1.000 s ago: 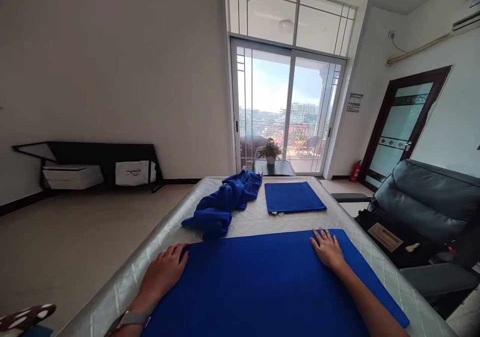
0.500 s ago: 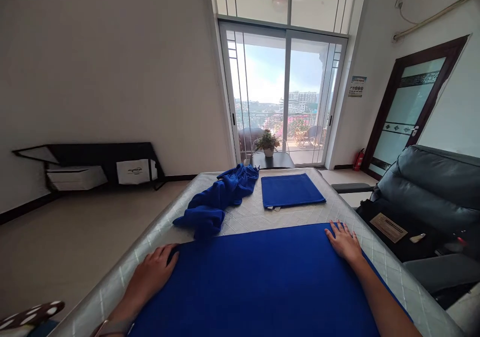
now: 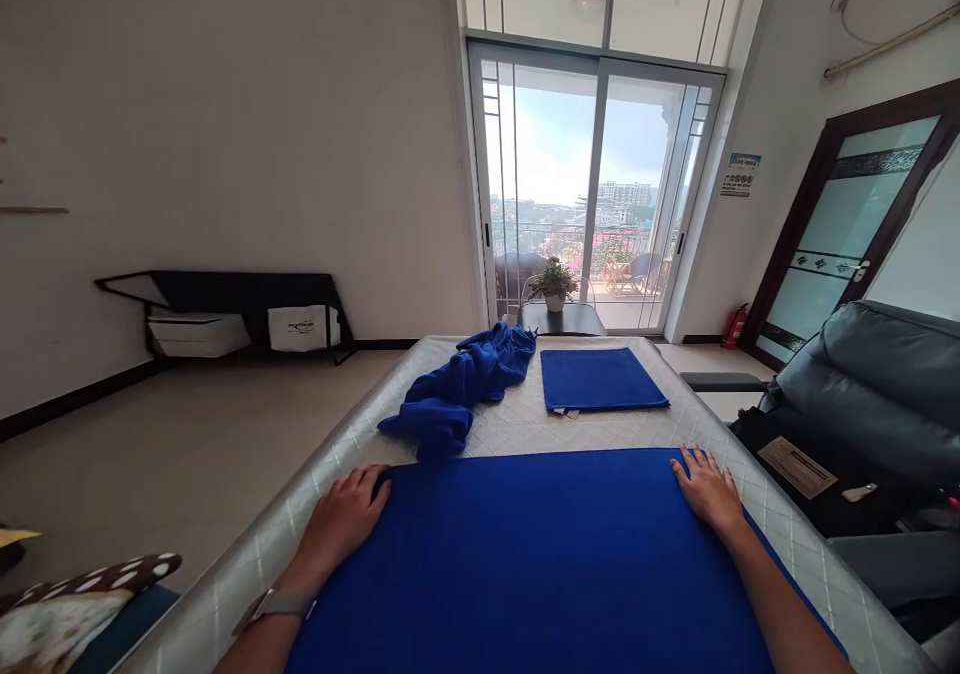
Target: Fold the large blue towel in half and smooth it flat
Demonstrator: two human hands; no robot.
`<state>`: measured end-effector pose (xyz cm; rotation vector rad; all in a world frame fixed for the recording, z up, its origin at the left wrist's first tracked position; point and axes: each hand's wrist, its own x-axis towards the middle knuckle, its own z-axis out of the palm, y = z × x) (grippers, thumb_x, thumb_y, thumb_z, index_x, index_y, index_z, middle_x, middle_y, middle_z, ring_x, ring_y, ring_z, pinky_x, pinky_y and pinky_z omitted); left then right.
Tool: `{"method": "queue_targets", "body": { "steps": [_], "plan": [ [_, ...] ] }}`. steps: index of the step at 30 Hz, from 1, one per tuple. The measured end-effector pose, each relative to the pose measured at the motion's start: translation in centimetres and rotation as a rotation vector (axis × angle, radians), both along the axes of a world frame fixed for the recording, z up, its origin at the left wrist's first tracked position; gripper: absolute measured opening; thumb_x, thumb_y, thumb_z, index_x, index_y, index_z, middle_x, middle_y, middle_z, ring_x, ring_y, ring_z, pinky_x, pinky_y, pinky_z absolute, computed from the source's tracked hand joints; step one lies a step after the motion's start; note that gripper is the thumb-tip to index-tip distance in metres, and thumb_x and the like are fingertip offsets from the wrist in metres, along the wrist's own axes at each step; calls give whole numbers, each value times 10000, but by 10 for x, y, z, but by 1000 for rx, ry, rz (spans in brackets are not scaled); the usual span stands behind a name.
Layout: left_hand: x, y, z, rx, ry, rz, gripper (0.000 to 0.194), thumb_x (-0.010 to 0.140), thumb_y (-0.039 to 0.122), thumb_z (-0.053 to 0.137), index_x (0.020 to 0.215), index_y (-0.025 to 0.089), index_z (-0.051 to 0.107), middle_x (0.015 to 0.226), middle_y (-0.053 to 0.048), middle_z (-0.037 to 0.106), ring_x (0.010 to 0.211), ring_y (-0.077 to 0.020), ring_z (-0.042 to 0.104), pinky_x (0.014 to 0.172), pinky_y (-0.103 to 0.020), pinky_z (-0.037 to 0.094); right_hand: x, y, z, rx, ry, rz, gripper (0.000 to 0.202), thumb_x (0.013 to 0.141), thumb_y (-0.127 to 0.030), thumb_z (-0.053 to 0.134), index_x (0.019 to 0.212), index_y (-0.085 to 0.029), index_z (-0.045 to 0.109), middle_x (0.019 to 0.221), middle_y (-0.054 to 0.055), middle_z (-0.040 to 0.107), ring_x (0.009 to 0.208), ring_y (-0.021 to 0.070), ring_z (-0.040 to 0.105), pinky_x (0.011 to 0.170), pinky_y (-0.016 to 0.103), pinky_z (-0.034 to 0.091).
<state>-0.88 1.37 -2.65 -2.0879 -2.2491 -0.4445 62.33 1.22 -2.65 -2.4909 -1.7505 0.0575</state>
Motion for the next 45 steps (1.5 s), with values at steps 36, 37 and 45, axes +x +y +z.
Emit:
{"method": "queue_targets", "body": {
  "steps": [36,37,45],
  "plan": [
    [8,-10,10,62,23,-26,539,1005,392,306,1348,159,651,1356,-152,696,1209,-339,645,1055,-489,488,-340,-110,61,9,317,869,704,1070,-541,326,1659,-159,286,1730,104,180,1608,284,145,1305,545,130],
    [9,-11,11,65,25,-30,529,1006,387,310,1343,167,654,1353,-147,700,1204,-332,650,1055,-480,489,-362,-118,59,35,351,910,696,1072,-521,340,1660,-154,280,1730,109,166,1609,285,133,1305,555,138],
    [11,-13,12,60,47,-12,533,1013,364,304,1367,146,638,1386,-155,684,1224,-341,639,1047,-477,493,-432,-139,49,-48,482,958,775,1061,-557,361,1652,-73,230,1722,142,99,1609,293,44,1306,602,56]
  ]
}}
